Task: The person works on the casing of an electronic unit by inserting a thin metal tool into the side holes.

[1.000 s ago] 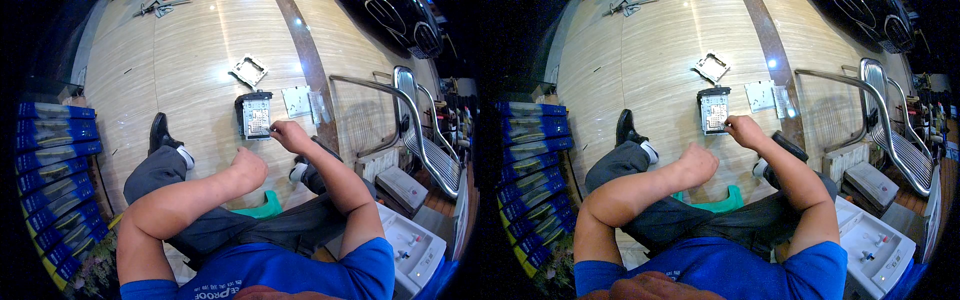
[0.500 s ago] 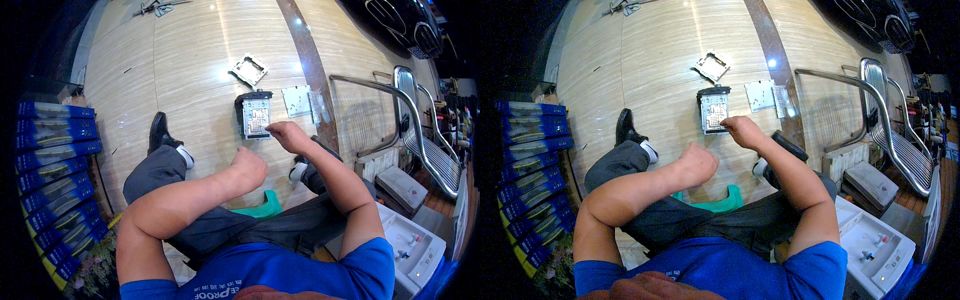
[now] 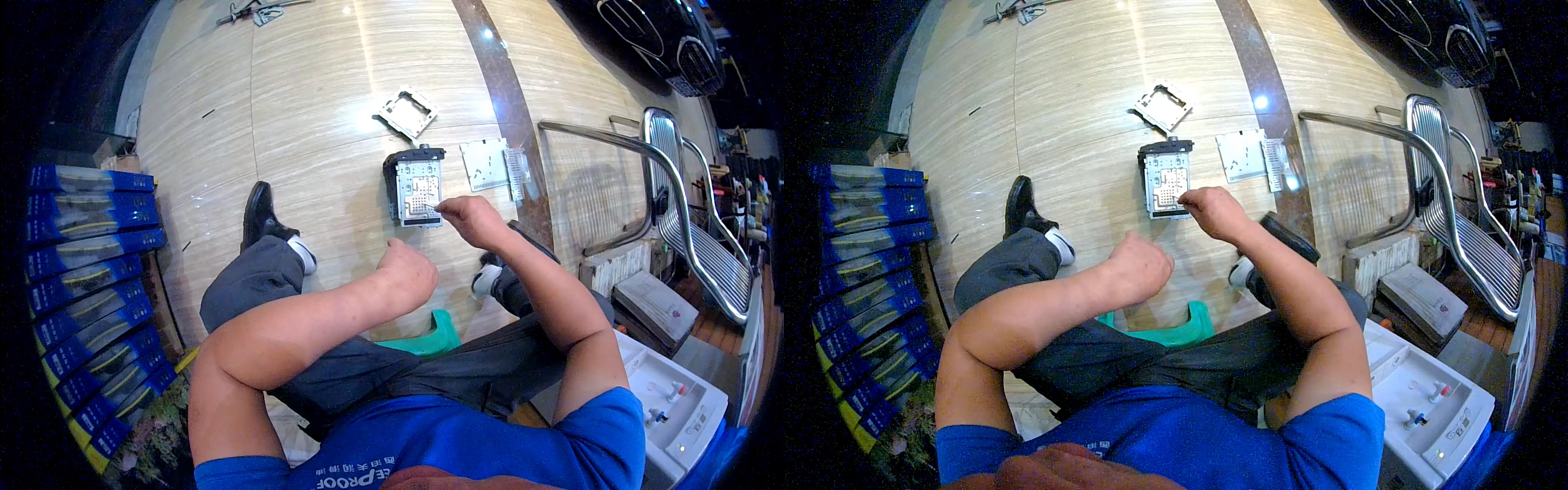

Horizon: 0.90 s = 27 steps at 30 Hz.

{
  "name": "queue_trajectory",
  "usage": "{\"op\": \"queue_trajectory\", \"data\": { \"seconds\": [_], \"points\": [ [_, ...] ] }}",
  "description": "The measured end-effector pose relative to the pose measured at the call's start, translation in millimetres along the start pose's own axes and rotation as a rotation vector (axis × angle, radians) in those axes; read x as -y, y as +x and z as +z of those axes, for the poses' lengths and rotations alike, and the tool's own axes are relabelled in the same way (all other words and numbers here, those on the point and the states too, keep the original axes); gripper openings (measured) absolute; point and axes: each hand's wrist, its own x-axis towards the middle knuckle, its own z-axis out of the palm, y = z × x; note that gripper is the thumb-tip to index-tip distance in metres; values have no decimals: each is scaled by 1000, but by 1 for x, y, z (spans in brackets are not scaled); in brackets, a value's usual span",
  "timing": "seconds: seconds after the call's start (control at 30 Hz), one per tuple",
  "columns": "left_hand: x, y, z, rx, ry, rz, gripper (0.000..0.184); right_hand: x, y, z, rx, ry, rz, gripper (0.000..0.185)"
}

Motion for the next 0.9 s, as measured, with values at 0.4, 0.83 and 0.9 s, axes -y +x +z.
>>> {"op": "queue_trajectory", "data": {
  "seconds": [0.4, 0.83, 0.9],
  "points": [
    [2, 1, 11, -81, 53, 23, 21, 5, -1, -1, 17, -6, 10, 21],
    [3, 5, 20, -169, 102, 38, 18, -7, 0, 4, -20, -9, -50, 21],
    [3, 4, 18, -166, 104, 39, 18, -6, 0, 5, -24, -4, -60, 22]
  ]
}}
